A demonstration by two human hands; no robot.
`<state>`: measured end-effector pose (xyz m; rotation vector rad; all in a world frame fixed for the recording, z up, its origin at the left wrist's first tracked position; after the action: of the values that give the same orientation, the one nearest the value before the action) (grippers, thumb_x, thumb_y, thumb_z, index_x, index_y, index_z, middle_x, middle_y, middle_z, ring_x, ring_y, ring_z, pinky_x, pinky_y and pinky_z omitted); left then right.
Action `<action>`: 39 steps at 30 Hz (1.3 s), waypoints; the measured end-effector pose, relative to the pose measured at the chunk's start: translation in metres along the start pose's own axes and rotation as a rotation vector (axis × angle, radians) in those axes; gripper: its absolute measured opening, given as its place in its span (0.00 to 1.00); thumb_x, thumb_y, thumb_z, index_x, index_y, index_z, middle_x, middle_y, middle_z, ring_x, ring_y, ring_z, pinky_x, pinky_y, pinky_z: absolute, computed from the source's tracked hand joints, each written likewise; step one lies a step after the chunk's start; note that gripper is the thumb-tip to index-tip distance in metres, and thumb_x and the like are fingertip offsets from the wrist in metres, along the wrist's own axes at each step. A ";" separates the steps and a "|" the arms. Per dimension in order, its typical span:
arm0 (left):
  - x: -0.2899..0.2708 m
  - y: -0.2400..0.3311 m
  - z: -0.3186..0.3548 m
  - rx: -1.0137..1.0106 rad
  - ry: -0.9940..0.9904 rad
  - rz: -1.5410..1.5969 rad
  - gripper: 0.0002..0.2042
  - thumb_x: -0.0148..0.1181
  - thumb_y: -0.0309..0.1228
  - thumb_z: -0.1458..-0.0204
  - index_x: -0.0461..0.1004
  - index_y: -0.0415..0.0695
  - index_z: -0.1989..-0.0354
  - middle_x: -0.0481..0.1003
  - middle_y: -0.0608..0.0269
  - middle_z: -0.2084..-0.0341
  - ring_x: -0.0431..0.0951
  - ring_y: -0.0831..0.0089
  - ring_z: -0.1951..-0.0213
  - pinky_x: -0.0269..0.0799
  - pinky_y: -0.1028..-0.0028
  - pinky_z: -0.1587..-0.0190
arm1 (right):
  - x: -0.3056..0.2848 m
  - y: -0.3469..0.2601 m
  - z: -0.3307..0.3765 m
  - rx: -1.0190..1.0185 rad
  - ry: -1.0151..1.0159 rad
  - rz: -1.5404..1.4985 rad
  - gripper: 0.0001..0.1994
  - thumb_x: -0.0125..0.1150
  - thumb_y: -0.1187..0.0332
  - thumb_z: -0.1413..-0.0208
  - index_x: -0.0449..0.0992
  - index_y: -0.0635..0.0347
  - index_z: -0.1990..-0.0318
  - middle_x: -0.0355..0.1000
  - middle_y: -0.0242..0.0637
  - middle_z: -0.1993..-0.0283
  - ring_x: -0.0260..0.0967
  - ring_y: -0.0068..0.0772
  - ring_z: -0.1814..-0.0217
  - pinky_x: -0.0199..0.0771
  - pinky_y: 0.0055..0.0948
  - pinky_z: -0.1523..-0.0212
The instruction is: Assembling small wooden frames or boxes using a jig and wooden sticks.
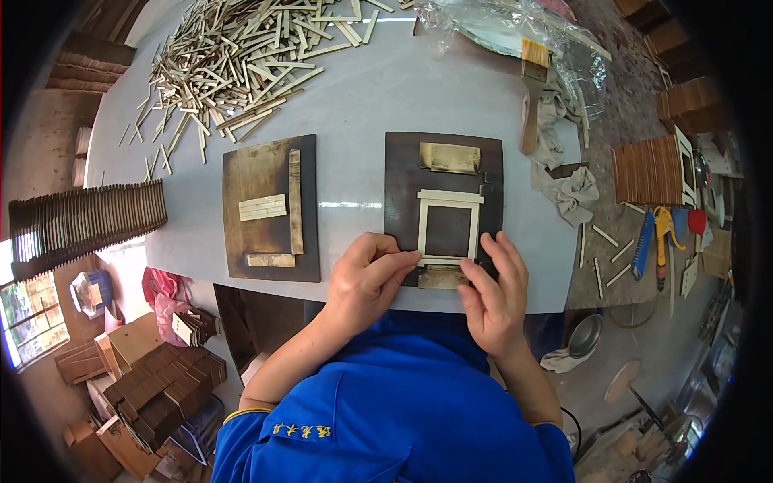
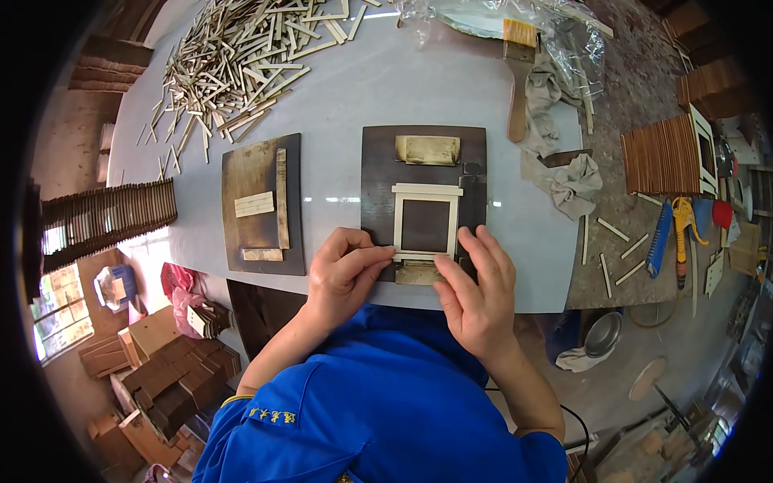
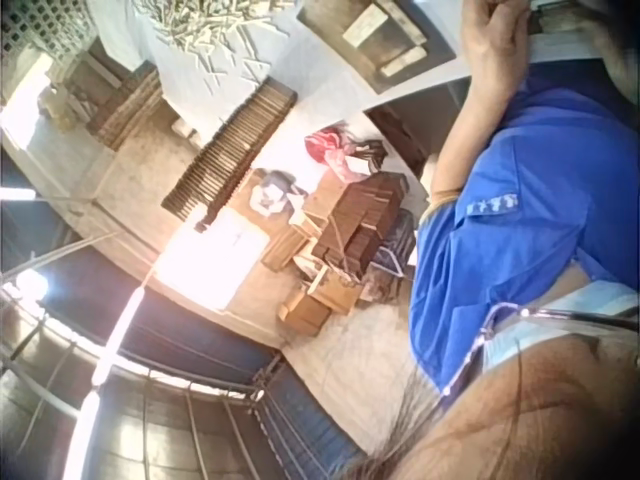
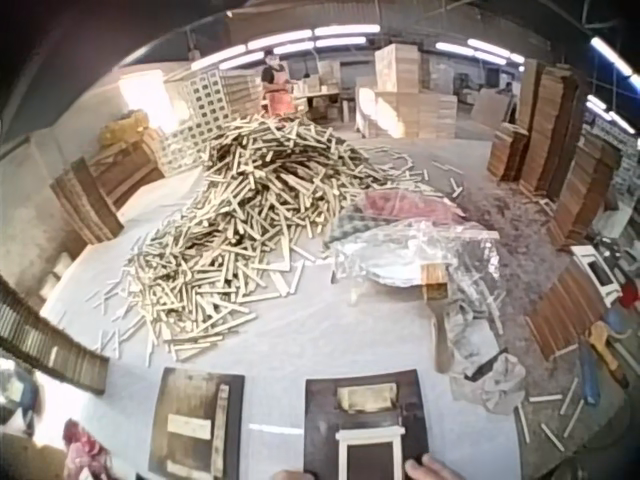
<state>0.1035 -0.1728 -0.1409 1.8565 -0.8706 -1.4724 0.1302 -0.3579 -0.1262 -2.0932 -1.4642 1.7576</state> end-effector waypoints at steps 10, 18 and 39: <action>-0.008 -0.018 0.002 -0.291 0.043 0.496 0.08 0.63 0.17 0.38 0.81 0.36 0.52 0.79 0.53 0.44 0.83 0.67 0.53 0.80 0.74 0.53 | 0.006 0.008 -0.010 0.071 -0.095 -0.078 0.19 0.69 0.65 0.39 0.80 0.60 0.42 0.70 0.44 0.29 0.63 0.52 0.24 0.61 0.51 0.27; 0.013 -0.031 0.010 -0.659 -0.083 0.866 0.08 0.57 0.20 0.31 0.75 0.34 0.47 0.75 0.49 0.38 0.83 0.64 0.45 0.81 0.73 0.44 | 0.008 0.003 -0.016 -0.014 -0.133 0.063 0.18 0.68 0.59 0.38 0.82 0.62 0.46 0.73 0.41 0.33 0.63 0.52 0.25 0.61 0.50 0.28; -0.006 -0.006 0.004 -0.112 0.037 0.146 0.09 0.68 0.17 0.43 0.84 0.39 0.55 0.77 0.59 0.55 0.75 0.73 0.67 0.72 0.77 0.67 | 0.003 0.011 -0.005 0.000 -0.167 -0.034 0.22 0.71 0.57 0.39 0.80 0.56 0.40 0.75 0.34 0.33 0.65 0.38 0.26 0.58 0.49 0.24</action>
<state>0.0996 -0.1649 -0.1428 1.6958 -0.8688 -1.3649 0.1402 -0.3596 -0.1325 -1.9502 -1.5287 1.9616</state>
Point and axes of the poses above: each hand's wrist, its own z-axis away from the middle knuckle, its own x-axis out of the palm, y = z × x, the point moved 10 cm from there along -z, towards the middle knuckle
